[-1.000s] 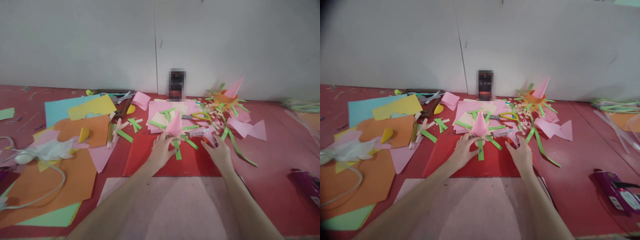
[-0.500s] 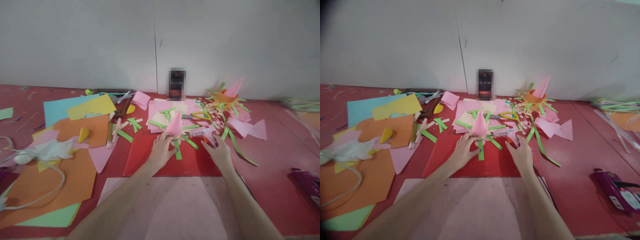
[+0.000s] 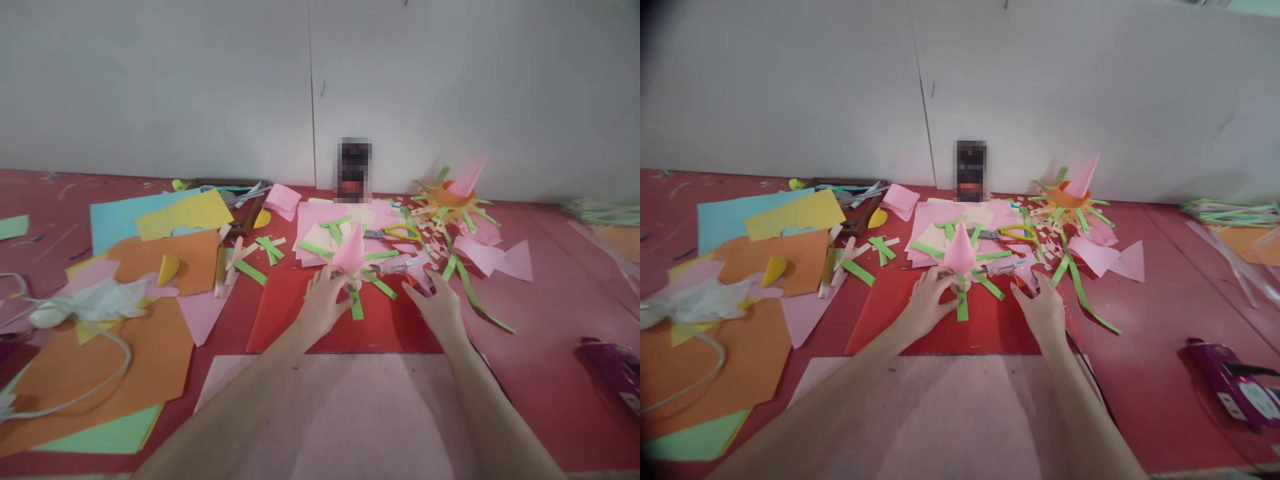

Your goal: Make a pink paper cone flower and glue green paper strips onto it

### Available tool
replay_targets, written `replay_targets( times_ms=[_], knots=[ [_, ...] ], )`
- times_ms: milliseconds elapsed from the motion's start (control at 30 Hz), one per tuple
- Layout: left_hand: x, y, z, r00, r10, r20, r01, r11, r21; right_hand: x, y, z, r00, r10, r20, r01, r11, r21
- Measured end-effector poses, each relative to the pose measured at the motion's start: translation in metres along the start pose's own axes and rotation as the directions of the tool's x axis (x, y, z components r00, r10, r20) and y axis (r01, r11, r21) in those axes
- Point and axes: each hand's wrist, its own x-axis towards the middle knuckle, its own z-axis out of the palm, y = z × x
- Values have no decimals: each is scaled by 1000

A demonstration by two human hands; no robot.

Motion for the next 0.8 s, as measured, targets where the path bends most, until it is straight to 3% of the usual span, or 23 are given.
replay_targets(
  times_ms=[800],
  knots=[
    [0,-1,2,1000,-18,-9,19,1000,17,0,-1,1,1000,17,12,-17,1000,13]
  ],
)
